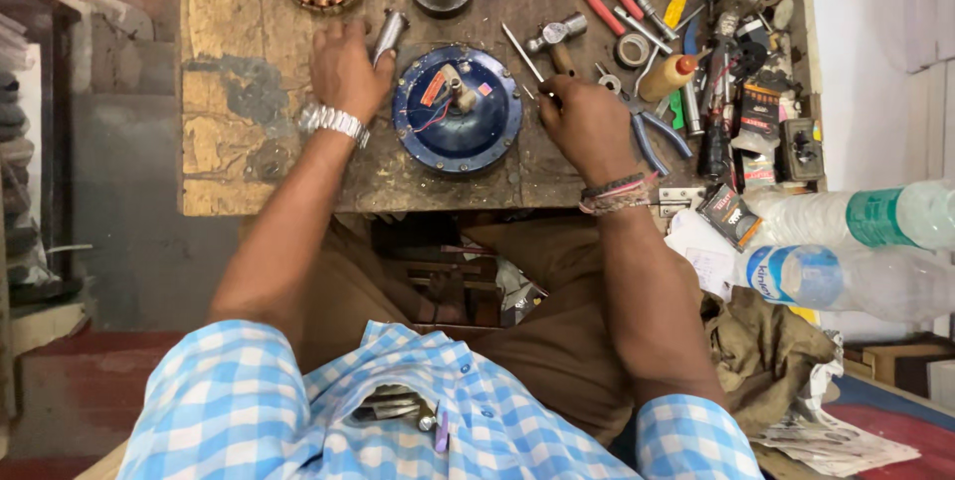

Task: The person works on a blue circular electrical component on a cluttered workbench, using a screwdriver to adjust internal parts and connecting wires to a small cylindrical component. The person also wipes the workbench surface with a cloth and handles various tools and parts during the process.

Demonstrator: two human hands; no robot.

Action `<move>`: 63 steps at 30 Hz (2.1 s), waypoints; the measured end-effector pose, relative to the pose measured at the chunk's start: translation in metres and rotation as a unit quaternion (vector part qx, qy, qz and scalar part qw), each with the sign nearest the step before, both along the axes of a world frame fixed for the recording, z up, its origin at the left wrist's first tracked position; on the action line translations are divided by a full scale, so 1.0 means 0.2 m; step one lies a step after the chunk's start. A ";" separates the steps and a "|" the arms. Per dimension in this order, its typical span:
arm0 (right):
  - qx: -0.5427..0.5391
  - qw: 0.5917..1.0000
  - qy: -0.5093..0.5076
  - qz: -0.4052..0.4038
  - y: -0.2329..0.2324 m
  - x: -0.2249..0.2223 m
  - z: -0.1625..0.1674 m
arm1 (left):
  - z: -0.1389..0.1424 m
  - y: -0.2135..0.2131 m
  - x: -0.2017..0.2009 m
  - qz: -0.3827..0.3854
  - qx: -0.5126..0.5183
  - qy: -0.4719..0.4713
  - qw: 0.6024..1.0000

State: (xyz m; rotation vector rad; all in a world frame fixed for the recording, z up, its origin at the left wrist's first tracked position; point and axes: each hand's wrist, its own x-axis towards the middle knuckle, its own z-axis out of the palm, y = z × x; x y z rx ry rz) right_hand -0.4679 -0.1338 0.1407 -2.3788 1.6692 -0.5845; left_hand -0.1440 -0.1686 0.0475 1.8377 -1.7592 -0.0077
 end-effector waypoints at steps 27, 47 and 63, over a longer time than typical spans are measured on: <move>0.051 0.998 0.030 0.004 -0.01 -0.05 -0.03 | 0.15 0.62 0.54 0.081 0.068 -0.033 0.994; -0.046 0.994 -0.056 0.077 0.08 -0.04 0.07 | -0.20 0.73 0.08 -0.045 -0.020 0.054 0.997; 0.061 0.995 0.043 0.068 0.01 -0.15 -0.05 | -0.15 0.71 0.04 -0.044 -0.045 0.030 0.998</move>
